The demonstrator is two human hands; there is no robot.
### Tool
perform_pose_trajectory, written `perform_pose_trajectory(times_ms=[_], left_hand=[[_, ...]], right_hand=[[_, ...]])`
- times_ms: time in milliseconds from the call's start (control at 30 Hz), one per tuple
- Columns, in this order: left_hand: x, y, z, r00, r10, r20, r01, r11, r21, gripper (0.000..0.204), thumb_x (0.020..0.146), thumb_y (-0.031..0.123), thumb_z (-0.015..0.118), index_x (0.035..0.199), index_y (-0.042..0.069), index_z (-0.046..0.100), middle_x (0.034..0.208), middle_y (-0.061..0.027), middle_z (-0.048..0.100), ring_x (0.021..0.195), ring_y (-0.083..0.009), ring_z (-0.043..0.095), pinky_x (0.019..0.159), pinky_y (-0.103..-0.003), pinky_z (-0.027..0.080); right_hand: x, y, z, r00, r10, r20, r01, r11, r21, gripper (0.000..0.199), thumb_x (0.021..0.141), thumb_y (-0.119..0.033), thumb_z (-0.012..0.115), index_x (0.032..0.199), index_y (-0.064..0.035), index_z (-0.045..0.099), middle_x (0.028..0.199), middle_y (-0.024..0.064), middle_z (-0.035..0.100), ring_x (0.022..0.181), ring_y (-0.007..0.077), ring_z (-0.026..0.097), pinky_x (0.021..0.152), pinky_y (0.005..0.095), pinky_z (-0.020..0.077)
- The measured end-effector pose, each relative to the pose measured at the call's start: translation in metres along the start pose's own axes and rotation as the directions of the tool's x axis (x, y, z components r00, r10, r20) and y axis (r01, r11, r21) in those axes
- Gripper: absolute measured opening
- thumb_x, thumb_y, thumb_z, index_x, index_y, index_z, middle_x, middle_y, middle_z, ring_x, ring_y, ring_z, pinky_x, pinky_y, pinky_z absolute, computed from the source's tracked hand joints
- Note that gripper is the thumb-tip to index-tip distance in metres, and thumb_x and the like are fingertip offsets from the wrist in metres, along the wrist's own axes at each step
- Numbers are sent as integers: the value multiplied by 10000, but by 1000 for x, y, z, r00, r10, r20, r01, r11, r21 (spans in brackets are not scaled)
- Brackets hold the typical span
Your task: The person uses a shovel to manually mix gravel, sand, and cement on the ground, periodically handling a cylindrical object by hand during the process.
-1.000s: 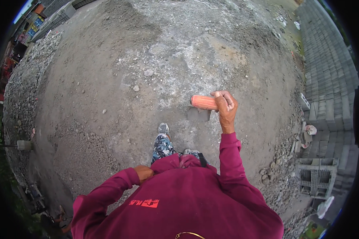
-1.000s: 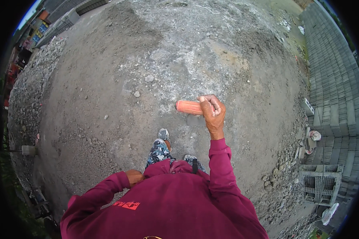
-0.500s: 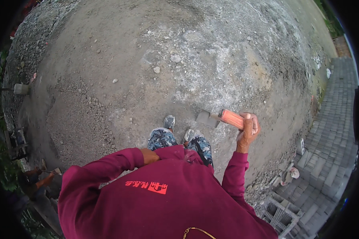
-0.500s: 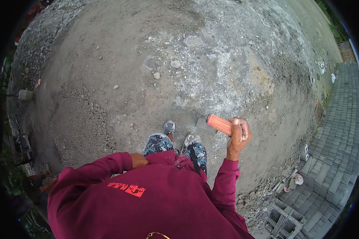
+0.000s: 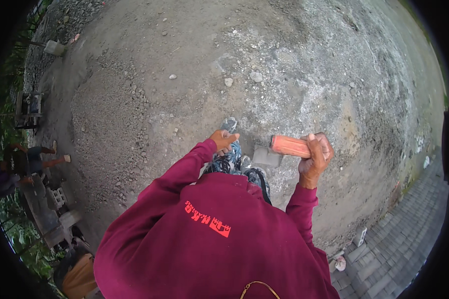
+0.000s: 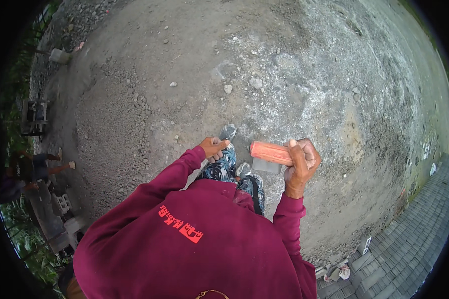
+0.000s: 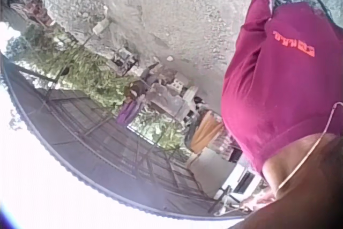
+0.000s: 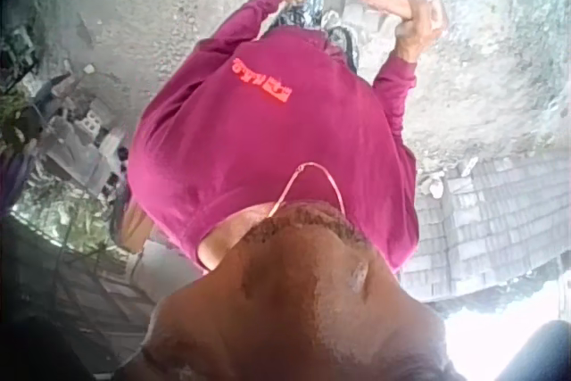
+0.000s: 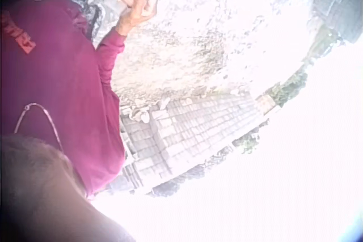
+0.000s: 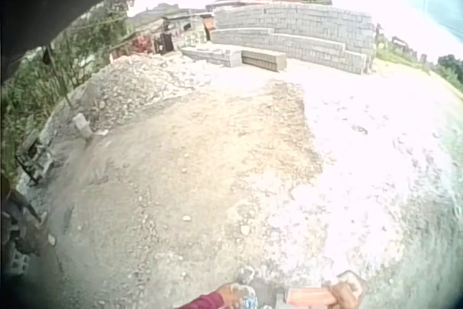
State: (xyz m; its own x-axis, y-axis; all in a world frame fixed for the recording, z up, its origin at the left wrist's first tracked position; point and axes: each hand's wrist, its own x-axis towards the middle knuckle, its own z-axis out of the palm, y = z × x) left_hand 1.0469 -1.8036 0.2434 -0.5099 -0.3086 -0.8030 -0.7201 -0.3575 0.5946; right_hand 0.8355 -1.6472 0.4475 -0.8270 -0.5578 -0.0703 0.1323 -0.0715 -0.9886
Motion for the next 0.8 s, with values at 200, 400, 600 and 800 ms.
perform_pose_trajectory(times_ms=[200, 400, 600, 800], left_hand=[[83, 47, 78, 872, -306, 383, 476, 713, -515, 782, 764, 658, 567, 1090, -51, 505, 937, -234, 622, 797, -357, 643, 624, -498, 538], [171, 69, 16, 944, -326, -45, 129, 491, -861, 409, 761, 261, 629, 999, -58, 536, 900, -218, 620, 732, -349, 647, 617, -508, 545], [198, 79, -123, 799, -455, -392, -85, 561, -824, 533, 765, 274, 606, 1101, -103, 433, 924, -224, 611, 714, -328, 645, 569, -463, 557], [247, -5, -263, 661, -509, -551, -266, 529, -806, 455, 869, 273, 518, 1087, -105, 389, 776, -251, 623, 639, -342, 641, 604, -452, 556]], right_hand=[[45, -98, 62, 768, -382, 514, 259, 919, 296, 423, 781, -398, 678, 720, 0, 548, 534, 68, 521, 420, 132, 415, 498, 307, 370], [121, -91, 106, 447, -358, 820, 304, 923, 238, 490, 744, -547, 676, 821, -80, 546, 528, 4, 503, 505, 152, 476, 621, 383, 362], [135, -36, 126, 934, 124, 336, -56, 977, -206, 619, 719, -549, 606, 1040, -21, 561, 827, 137, 586, 840, 274, 562, 710, 390, 429], [148, 103, 182, 562, 733, 383, -826, 478, 299, 519, 875, -364, 487, 1303, -75, 432, 702, 160, 595, 523, 262, 554, 520, 368, 477]])
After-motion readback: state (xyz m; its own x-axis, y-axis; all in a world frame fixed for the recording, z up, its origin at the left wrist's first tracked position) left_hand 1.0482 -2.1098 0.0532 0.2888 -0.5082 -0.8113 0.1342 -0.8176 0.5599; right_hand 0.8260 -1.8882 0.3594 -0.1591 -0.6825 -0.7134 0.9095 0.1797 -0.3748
